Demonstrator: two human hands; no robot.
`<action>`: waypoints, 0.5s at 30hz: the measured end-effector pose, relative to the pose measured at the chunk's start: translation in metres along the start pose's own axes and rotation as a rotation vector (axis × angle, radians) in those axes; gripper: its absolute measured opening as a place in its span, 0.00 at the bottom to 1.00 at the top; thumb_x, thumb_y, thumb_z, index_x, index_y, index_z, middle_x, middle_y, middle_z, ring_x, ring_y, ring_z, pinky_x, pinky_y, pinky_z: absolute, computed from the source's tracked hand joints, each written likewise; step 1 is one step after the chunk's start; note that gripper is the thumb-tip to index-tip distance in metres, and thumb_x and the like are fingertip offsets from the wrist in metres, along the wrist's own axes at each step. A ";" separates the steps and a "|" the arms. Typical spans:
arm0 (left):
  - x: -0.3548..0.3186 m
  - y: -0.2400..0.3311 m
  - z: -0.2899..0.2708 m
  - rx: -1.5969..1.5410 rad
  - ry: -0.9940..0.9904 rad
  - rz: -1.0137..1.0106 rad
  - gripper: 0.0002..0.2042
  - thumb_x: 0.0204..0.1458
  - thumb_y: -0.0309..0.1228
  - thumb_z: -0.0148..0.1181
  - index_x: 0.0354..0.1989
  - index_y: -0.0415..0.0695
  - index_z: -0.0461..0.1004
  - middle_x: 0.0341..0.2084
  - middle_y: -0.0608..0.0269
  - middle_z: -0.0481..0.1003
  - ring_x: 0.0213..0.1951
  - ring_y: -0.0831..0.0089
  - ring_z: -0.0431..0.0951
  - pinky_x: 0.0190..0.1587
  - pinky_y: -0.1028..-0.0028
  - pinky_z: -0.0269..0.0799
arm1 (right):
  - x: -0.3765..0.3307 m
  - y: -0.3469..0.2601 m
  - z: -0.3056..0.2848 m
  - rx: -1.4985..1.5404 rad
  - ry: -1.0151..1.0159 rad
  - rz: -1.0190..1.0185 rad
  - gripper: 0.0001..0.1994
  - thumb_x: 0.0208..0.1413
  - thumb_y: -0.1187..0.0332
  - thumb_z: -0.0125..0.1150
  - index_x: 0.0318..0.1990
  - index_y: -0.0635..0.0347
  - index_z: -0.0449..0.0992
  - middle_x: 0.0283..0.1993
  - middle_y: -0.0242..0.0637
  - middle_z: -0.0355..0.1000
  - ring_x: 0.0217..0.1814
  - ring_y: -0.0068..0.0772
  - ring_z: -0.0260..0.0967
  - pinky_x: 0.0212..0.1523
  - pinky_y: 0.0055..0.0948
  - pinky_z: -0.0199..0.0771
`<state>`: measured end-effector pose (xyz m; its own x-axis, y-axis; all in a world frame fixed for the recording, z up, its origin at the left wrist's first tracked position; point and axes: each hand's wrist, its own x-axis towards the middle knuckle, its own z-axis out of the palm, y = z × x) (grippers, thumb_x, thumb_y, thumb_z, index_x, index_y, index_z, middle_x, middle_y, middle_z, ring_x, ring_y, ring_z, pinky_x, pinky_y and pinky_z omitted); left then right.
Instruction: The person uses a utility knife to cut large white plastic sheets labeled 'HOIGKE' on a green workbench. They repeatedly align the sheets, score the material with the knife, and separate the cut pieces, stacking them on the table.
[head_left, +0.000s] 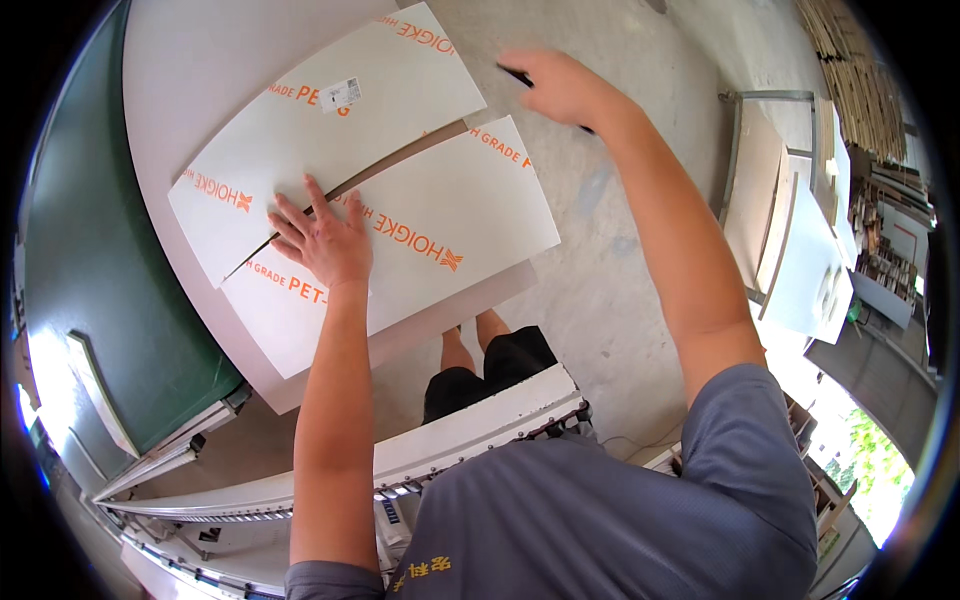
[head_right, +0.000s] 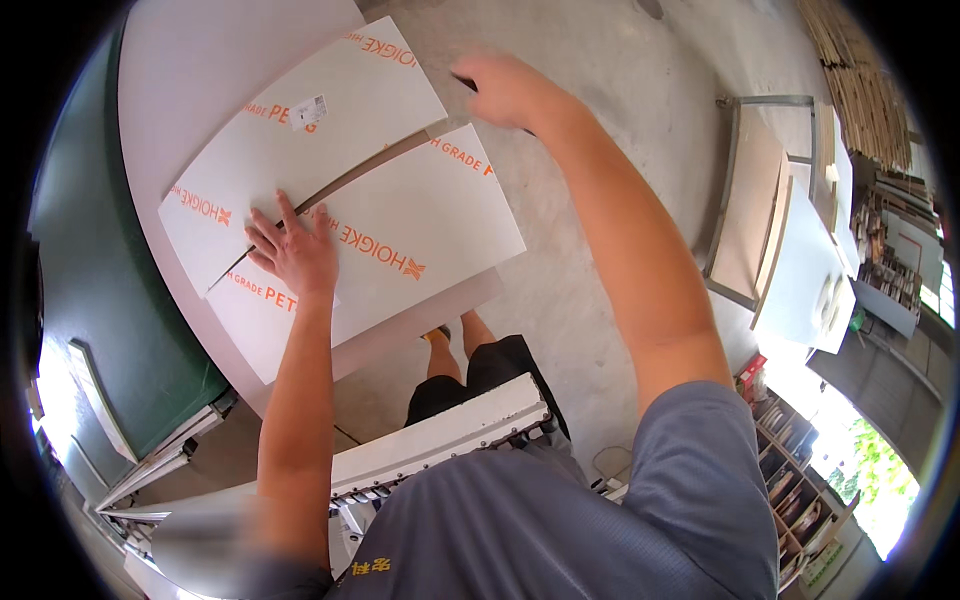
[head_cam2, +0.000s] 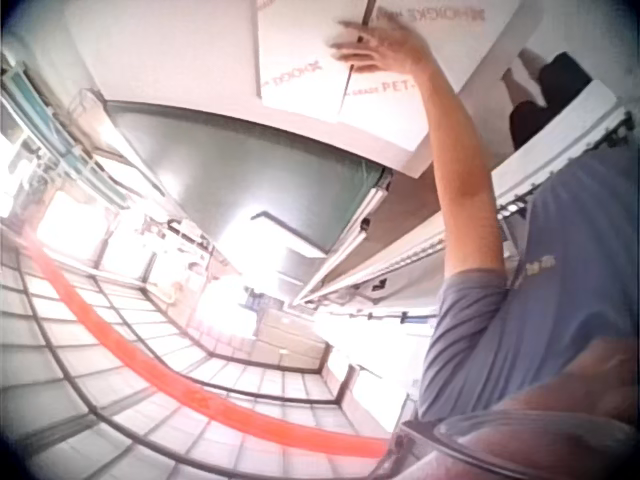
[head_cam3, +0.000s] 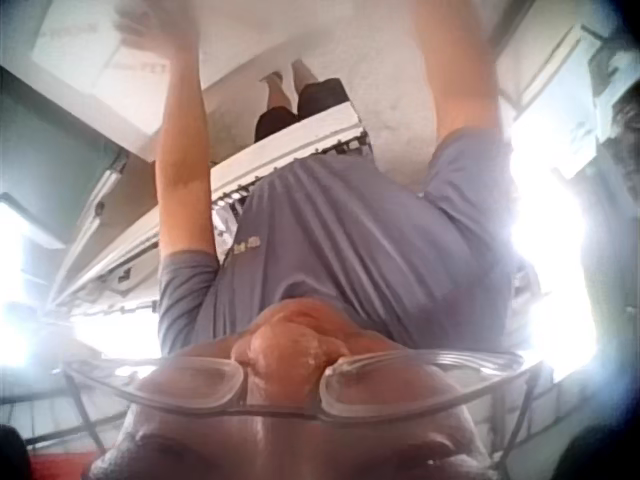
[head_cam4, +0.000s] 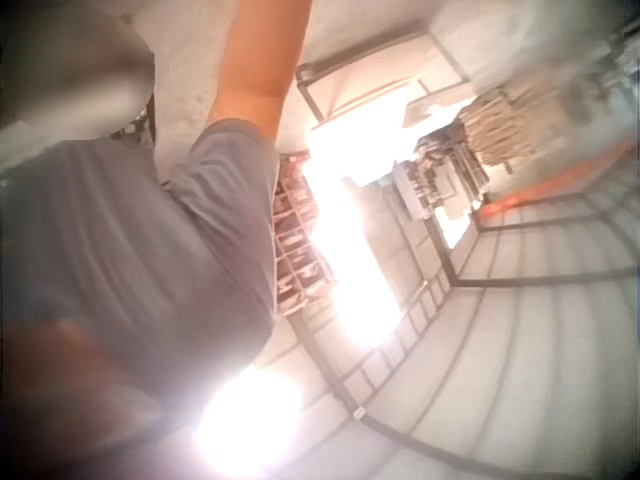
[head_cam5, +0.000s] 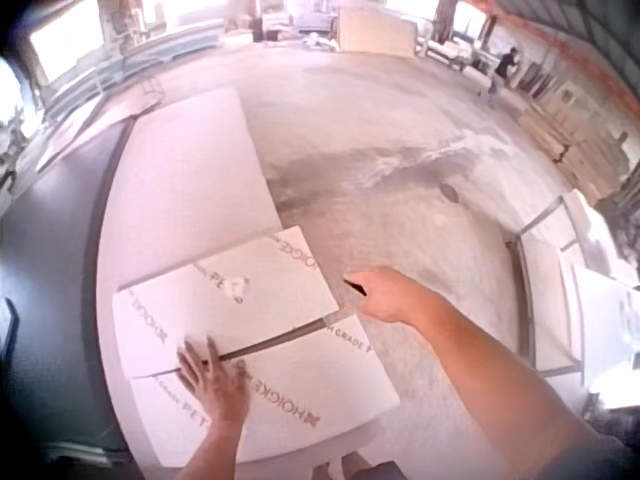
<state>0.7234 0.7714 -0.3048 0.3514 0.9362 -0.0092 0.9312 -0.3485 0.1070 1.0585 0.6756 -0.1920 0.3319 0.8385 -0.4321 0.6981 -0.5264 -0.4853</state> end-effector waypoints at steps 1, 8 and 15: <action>-0.001 0.000 0.001 -0.001 0.007 0.004 0.36 0.62 0.59 0.50 0.75 0.59 0.55 0.76 0.44 0.44 0.76 0.39 0.38 0.74 0.41 0.34 | -0.001 0.002 -0.001 -0.141 -0.061 -0.016 0.25 0.52 0.77 0.53 0.60 0.54 0.74 0.40 0.43 0.76 0.39 0.40 0.72 0.42 0.38 0.72; -0.003 0.000 -0.002 -0.029 0.027 0.019 0.35 0.62 0.59 0.50 0.75 0.59 0.56 0.75 0.45 0.45 0.75 0.38 0.39 0.73 0.41 0.34 | -0.017 -0.008 0.013 -0.197 -0.332 0.137 0.19 0.51 0.80 0.53 0.52 0.59 0.76 0.43 0.46 0.77 0.45 0.47 0.73 0.45 0.41 0.72; -0.001 -0.004 0.005 0.019 0.055 0.025 0.35 0.62 0.60 0.48 0.75 0.58 0.56 0.75 0.43 0.47 0.75 0.37 0.41 0.73 0.41 0.34 | -0.026 -0.001 0.041 -0.310 -0.379 0.133 0.16 0.51 0.80 0.54 0.47 0.60 0.77 0.42 0.48 0.77 0.44 0.51 0.73 0.44 0.43 0.73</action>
<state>0.7194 0.7717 -0.3101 0.3690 0.9282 0.0476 0.9241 -0.3719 0.0876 1.0232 0.6488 -0.2109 0.2174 0.6271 -0.7480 0.8402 -0.5103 -0.1836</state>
